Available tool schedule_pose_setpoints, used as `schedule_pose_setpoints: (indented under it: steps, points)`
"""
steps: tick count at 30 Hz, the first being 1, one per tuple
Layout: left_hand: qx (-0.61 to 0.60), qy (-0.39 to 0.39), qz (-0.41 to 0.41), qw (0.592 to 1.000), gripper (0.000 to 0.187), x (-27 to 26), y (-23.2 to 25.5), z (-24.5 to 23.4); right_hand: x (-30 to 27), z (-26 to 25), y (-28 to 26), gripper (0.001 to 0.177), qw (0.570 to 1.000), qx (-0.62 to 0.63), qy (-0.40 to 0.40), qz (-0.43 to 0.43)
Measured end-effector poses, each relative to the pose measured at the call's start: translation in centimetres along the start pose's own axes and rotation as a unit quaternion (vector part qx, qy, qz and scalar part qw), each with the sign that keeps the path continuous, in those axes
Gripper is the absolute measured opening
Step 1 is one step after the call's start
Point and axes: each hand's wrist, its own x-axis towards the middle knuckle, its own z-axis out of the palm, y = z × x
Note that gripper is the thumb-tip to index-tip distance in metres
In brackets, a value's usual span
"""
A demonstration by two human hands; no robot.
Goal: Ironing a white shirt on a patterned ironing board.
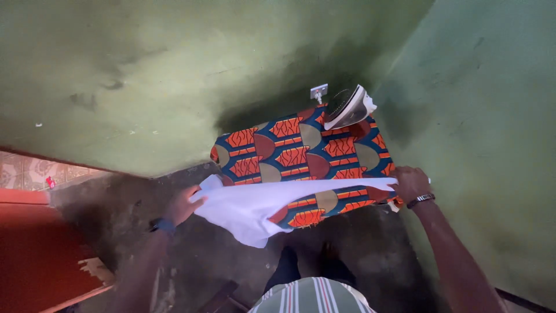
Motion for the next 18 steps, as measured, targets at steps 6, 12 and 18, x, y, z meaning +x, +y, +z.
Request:
schedule_pose_setpoints:
  steps: [6, 12, 18]
  points:
    - [0.123, -0.105, -0.114, 0.980, 0.057, -8.5, 8.0, -3.0, -1.1, -6.9, -1.5, 0.035, 0.999, 0.021, -0.016, -0.045]
    - [0.165, -0.237, -0.219, 0.932, 0.056, -12.4, 9.6, -7.2, -3.2, -9.9, -1.5, 0.041, 0.988, 0.094, -0.061, -0.109]
    - [0.335, -0.008, -0.192, 0.922, 0.044, -12.9, 10.1, -14.7, -3.3, -13.6, -6.8, 0.041, 0.988, 0.010, -0.063, -0.141]
